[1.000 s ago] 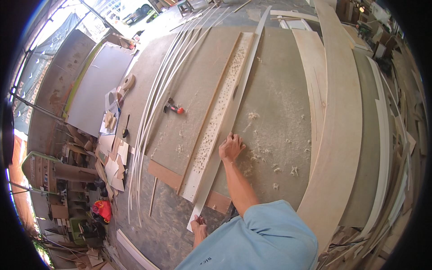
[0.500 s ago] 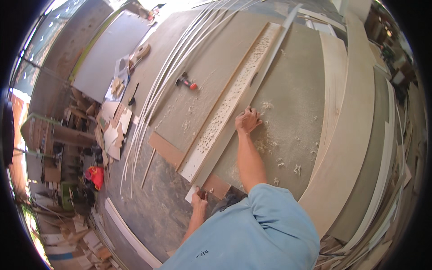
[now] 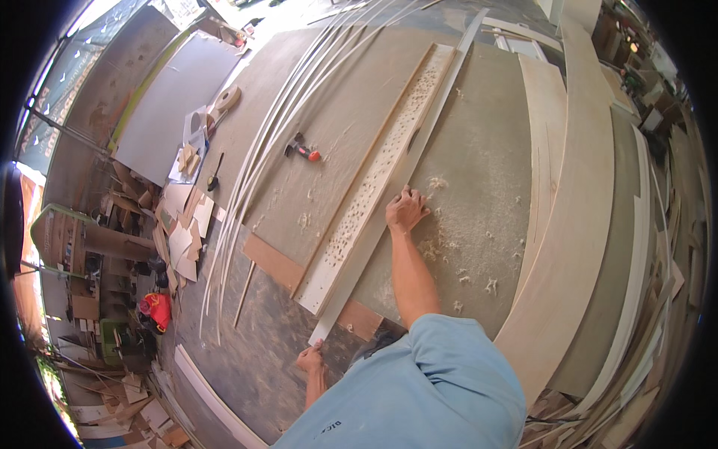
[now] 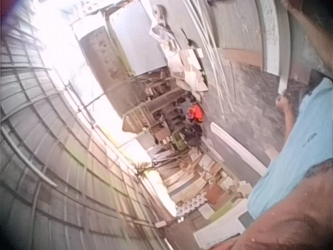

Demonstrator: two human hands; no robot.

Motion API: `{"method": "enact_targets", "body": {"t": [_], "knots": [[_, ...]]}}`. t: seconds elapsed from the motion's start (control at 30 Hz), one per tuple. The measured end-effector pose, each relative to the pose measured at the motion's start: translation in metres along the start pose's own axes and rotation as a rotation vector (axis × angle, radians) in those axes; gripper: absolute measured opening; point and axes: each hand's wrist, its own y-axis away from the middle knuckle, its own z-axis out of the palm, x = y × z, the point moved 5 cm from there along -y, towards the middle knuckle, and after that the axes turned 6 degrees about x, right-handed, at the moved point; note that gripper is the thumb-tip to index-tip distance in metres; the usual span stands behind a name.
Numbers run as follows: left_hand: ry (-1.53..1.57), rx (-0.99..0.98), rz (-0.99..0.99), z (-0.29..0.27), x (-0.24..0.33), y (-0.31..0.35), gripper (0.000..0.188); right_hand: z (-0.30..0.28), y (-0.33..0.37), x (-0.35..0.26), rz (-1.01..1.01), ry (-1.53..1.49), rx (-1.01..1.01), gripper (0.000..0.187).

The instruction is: The person uses a pencil to mark a wooden plank, rubs the surface with a small wood block, and then handles thin white strips of wood on a workbench.

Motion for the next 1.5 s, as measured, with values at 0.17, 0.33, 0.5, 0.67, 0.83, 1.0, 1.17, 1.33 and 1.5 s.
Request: {"method": "enact_targets", "body": {"t": [0.17, 0.33, 0.5, 0.67, 0.83, 1.0, 1.17, 1.33, 1.5], "knots": [[-0.029, 0.036, 0.052, 0.001, -0.016, -0.025, 0.03, -0.011, 0.039, -0.004, 0.028, -0.009, 0.006, 0.035], [-0.005, 0.084, 0.005, 0.003, -0.01, -0.015, 0.027, -0.011, 0.047, -0.002, 0.064, 0.021, -0.064, 0.036], [-0.061, 0.105, -0.033, 0.012, -0.002, -0.005, 0.026, -0.008, 0.037, -0.004, 0.075, 0.024, -0.025, 0.034], [-0.123, 0.11, 0.034, 0.041, 0.029, 0.03, 0.027, -0.007, 0.006, -0.005, 0.041, 0.026, 0.014, 0.034], [-0.207, 0.122, 0.167, 0.059, 0.053, 0.057, 0.027, -0.007, -0.016, -0.005, 0.05, 0.038, 0.029, 0.034], [-0.204, 0.13, 0.162, 0.059, 0.04, 0.044, 0.029, -0.006, 0.023, -0.004, 0.009, 0.038, 0.042, 0.037], [-0.181, 0.132, 0.16, 0.065, 0.048, 0.055, 0.03, -0.008, 0.034, -0.001, 0.019, -0.001, -0.034, 0.037], [-0.243, 0.098, 0.158, 0.083, 0.058, 0.067, 0.031, -0.004, 0.012, 0.002, 0.024, -0.014, 0.003, 0.034], [-0.33, 0.106, 0.172, 0.101, 0.059, 0.065, 0.034, -0.004, -0.007, -0.003, 0.023, -0.001, 0.019, 0.033]]}}
